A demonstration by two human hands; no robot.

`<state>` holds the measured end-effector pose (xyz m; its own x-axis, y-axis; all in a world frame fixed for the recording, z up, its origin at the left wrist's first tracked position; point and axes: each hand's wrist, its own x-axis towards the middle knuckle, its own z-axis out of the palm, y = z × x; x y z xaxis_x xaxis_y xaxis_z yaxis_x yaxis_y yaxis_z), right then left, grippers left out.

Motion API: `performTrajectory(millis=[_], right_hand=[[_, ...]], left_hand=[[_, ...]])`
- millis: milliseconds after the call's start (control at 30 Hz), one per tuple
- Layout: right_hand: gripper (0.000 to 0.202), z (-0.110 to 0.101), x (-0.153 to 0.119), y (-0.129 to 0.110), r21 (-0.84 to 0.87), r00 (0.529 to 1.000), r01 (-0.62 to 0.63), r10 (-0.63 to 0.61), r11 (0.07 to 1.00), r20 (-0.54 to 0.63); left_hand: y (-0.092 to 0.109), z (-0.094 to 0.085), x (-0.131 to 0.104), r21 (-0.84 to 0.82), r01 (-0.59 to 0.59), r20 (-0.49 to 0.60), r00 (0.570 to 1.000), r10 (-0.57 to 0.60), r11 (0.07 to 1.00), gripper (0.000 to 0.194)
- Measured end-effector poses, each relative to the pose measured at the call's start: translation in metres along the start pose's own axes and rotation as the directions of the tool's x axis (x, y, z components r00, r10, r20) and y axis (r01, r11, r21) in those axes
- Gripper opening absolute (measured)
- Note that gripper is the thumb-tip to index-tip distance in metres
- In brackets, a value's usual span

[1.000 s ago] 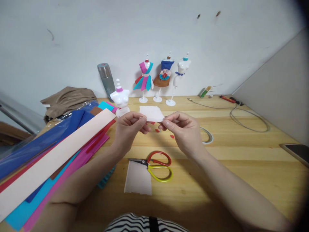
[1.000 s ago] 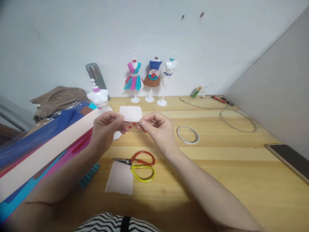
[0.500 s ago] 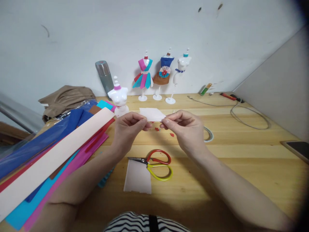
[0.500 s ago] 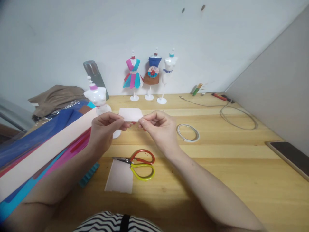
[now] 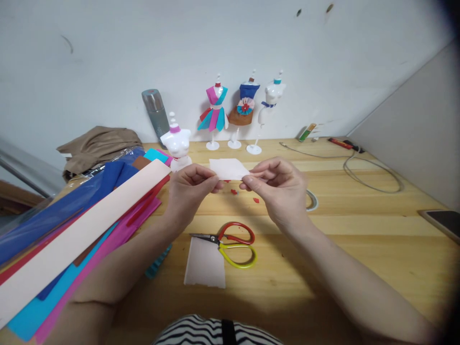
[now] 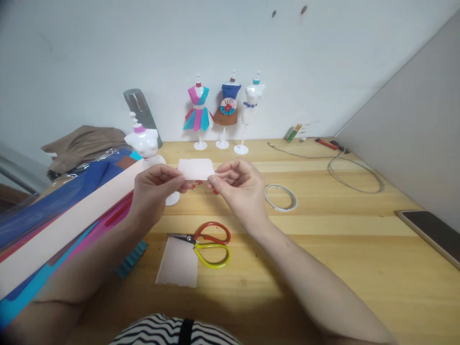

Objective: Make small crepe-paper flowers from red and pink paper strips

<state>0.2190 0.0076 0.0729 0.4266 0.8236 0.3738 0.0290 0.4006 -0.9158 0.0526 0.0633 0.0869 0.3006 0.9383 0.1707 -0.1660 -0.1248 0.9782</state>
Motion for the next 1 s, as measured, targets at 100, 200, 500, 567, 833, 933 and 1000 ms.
performTrajectory(millis=[100,200,500,567,833,933,1000], right_hand=[[0.021,0.000,0.001,0.001,-0.007,0.999,0.037,-0.036,0.999,0.019],[0.018,-0.003,0.004,0.003,-0.013,0.997,0.061,-0.060,0.998,0.054],[0.012,-0.014,0.010,-0.002,-0.117,0.986,0.107,-0.090,0.987,0.141],[0.009,-0.016,0.010,-0.001,-0.166,0.982,0.148,-0.125,0.975,0.144],[0.007,-0.018,0.011,0.002,-0.266,0.954,0.265,-0.211,0.927,0.214],[0.009,-0.017,0.011,-0.002,-0.259,0.957,0.240,-0.184,0.935,0.224],[0.011,-0.016,0.011,-0.003,-0.243,0.966,0.207,-0.159,0.948,0.204]], left_hand=[[-0.001,-0.001,0.000,-0.018,-0.010,0.005,1.000,0.010,1.000,0.016],[-0.002,-0.002,0.001,-0.014,-0.050,0.003,0.999,0.050,0.999,0.014],[-0.008,-0.007,0.005,0.242,-0.303,0.048,0.953,0.300,0.922,0.011],[-0.012,-0.010,0.006,0.294,-0.385,0.060,0.921,0.385,0.875,0.011],[-0.018,-0.015,0.009,0.390,-0.525,0.104,0.842,0.530,0.757,0.009],[-0.016,-0.014,0.009,0.380,-0.541,0.113,0.833,0.542,0.750,0.010],[-0.015,-0.014,0.009,0.379,-0.556,0.123,0.822,0.555,0.739,0.011]])
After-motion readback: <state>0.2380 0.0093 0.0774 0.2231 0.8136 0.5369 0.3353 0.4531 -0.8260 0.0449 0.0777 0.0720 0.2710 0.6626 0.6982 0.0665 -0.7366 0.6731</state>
